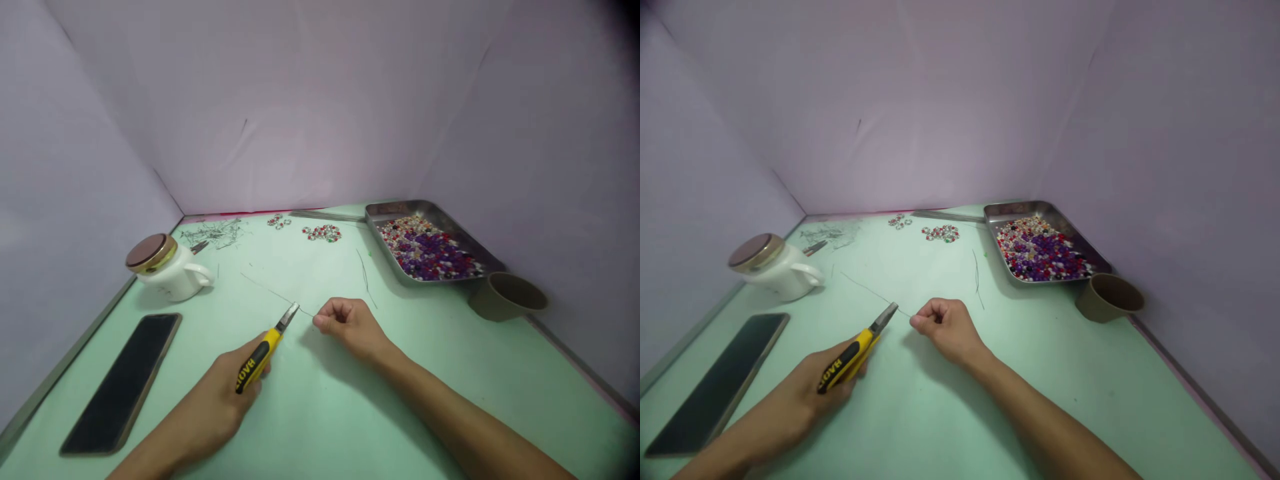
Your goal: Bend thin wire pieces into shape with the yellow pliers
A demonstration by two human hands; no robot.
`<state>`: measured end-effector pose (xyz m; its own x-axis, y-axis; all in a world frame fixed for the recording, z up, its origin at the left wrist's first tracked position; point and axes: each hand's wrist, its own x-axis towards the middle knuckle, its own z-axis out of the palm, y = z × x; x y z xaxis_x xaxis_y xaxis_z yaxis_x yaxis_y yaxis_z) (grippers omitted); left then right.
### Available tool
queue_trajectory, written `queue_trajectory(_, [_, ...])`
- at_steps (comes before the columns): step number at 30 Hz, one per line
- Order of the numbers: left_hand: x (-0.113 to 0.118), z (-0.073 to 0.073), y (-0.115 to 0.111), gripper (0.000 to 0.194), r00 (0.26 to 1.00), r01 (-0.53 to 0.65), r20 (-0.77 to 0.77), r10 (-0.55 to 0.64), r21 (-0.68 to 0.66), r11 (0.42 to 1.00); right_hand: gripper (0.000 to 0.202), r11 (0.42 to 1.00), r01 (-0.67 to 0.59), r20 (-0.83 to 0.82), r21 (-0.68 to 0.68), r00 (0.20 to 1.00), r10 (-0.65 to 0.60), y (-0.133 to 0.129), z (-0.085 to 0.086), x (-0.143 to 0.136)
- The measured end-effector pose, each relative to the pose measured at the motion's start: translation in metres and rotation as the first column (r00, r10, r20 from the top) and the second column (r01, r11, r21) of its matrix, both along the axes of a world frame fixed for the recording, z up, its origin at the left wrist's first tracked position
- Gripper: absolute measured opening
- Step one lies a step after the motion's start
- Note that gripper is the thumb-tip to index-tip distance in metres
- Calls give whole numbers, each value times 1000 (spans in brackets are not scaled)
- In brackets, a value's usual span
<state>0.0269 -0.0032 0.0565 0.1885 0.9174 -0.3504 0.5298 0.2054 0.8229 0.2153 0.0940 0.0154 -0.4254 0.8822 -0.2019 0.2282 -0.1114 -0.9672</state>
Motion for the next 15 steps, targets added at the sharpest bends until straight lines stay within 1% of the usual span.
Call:
queue_trajectory(1, [2, -1, 0, 27, 987, 17, -161, -3, 81, 997, 15, 1000, 10, 29, -9, 1000, -10, -1, 1, -1])
queue_trajectory(2, [3, -4, 0, 42, 956, 32, -292, 9, 135, 990, 15, 1000, 20, 57, -10, 998, -19, -3, 1, -2])
queue_trajectory(4, [5, -14, -3, 66, 854, 69, -520, 34, 177, 982, 14, 999, 38, 99, 5, 994, -38, -5, 2, -3])
queue_trajectory(5, [5, -19, -4, 73, 786, 80, -616, 55, 190, 979, 14, 999, 45, 111, 13, 993, -46, -6, 2, -4])
queue_trajectory(6, [5, -23, -5, 77, 724, 86, -685, 79, 204, 975, 14, 999, 51, 120, 16, 991, -53, -7, 2, -4])
queue_trajectory(7, [5, -26, -6, 79, 686, 90, -721, 101, 222, 971, 14, 999, 53, 123, 12, 991, -54, -7, 2, -4])
queue_trajectory(8, [5, -26, -6, 79, 685, 90, -720, 114, 239, 967, 14, 999, 46, 124, 6, 991, -46, -6, 2, -3])
queue_trajectory(9, [6, -24, -5, 77, 723, 82, -682, 111, 245, 966, 13, 1000, 31, 124, 1, 992, -31, -5, 2, -2])
queue_trajectory(10, [6, -19, -5, 73, 788, 69, -608, 93, 237, 969, 12, 1000, 12, 121, 0, 993, -12, -3, 2, 0])
queue_trajectory(11, [6, -14, -4, 65, 866, 55, -497, 57, 207, 977, 11, 1000, -11, 113, -1, 994, 11, -2, 2, 1])
queue_trajectory(12, [6, -8, -3, 52, 934, 43, -357, 16, 159, 986, 11, 999, -37, 97, -7, 995, 38, 0, 3, 3])
queue_trajectory(13, [5, -3, -2, 36, 976, 28, -216, -10, 80, 996, 10, 998, -62, 73, -18, 995, 63, 2, 4, 5])
queue_trajectory(14, [4, 2, -2, 24, 998, 22, -62, -23, -7, 1000, 10, 996, -85, 39, -30, 996, 86, 3, 5, 6])
queue_trajectory(15, [3, 4, -2, 14, 996, 28, 86, -21, -83, 996, 10, 994, -104, -1, -41, 995, 104, 4, 6, 7])
